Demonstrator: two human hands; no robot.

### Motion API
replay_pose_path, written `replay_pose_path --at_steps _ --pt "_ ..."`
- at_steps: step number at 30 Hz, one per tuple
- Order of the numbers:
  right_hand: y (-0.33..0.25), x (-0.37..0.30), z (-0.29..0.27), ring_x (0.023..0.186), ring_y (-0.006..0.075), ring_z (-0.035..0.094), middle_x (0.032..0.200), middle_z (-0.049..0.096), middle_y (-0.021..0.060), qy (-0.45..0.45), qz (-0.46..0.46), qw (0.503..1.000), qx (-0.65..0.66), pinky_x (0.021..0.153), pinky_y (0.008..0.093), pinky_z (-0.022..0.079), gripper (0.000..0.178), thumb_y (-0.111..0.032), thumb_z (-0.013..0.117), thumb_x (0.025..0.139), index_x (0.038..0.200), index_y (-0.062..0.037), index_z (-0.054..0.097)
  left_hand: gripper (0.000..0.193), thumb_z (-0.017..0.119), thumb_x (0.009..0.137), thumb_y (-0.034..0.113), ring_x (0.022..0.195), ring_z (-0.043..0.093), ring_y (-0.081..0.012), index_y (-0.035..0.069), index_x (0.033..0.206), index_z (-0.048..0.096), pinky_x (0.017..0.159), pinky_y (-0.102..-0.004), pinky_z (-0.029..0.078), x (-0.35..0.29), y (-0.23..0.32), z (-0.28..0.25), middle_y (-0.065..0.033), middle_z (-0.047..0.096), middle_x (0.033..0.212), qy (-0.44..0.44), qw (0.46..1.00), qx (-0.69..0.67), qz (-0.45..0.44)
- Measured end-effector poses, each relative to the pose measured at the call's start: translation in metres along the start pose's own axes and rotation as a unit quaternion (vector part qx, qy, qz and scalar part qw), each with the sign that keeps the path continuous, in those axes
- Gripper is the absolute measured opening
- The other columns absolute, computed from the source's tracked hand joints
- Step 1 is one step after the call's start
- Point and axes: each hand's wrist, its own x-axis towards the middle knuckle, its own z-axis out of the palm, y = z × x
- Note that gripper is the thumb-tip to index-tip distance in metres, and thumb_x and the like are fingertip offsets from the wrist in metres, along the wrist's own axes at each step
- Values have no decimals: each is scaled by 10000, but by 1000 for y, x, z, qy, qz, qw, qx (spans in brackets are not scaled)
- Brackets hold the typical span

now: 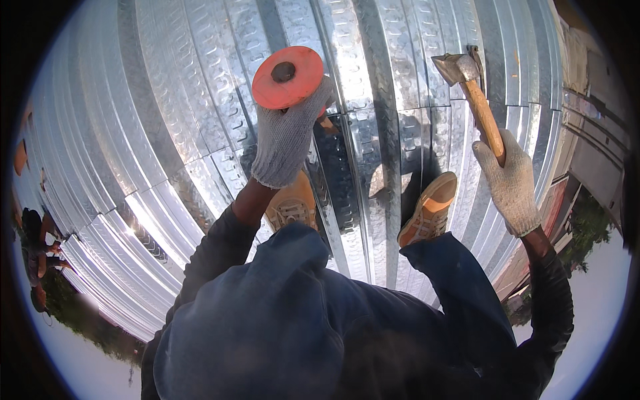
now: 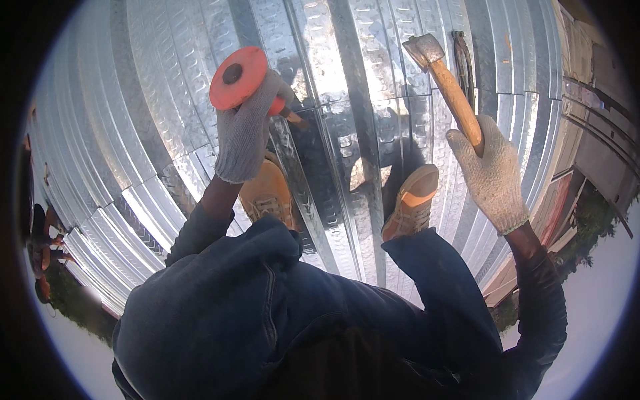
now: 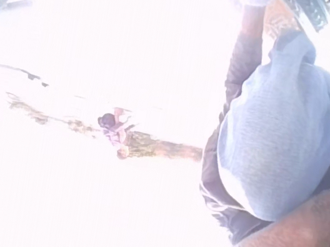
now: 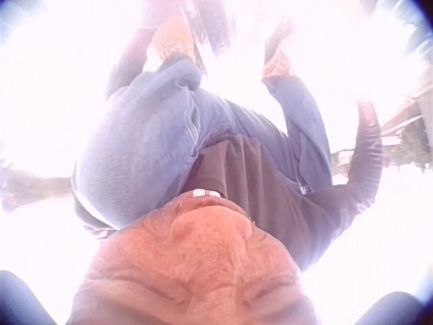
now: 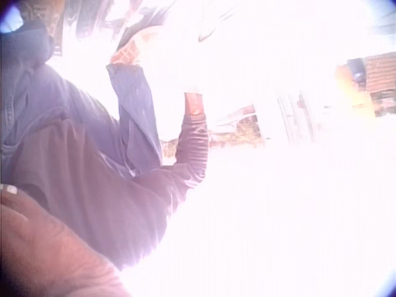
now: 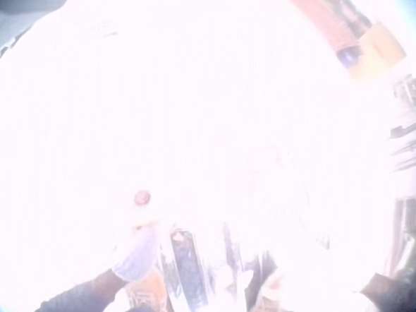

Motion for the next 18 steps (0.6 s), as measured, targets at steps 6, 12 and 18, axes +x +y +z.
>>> replay_pose_path --at_steps 6,12,18 --pt "48 -21 -41 905 357 793 1052 774 161 35 -147 970 -191 785 455 615 336 -244 840 976 1209 -60 681 153 741 1075 184 938 704 -128 36 1114 742 801 -305 563 11 7 -5 -43 754 1000 -10 998 -31 60" --pt "35 27 -17 924 354 805 1057 783 161 68 -248 954 -151 794 426 633 341 -239 854 978 1228 -72 693 327 852 1022 280 902 774 -116 15 1196 772 763 -297 656 21 8 -8 -56 797 1016 -27 993 -76 88" --pt "11 79 -9 915 336 806 1038 783 132 65 -359 914 -177 782 435 637 377 -276 889 935 1227 -118 708 313 861 1019 288 907 746 -105 40 1191 777 807 -306 606 20 1 -8 -28 772 968 1 991 -86 105"
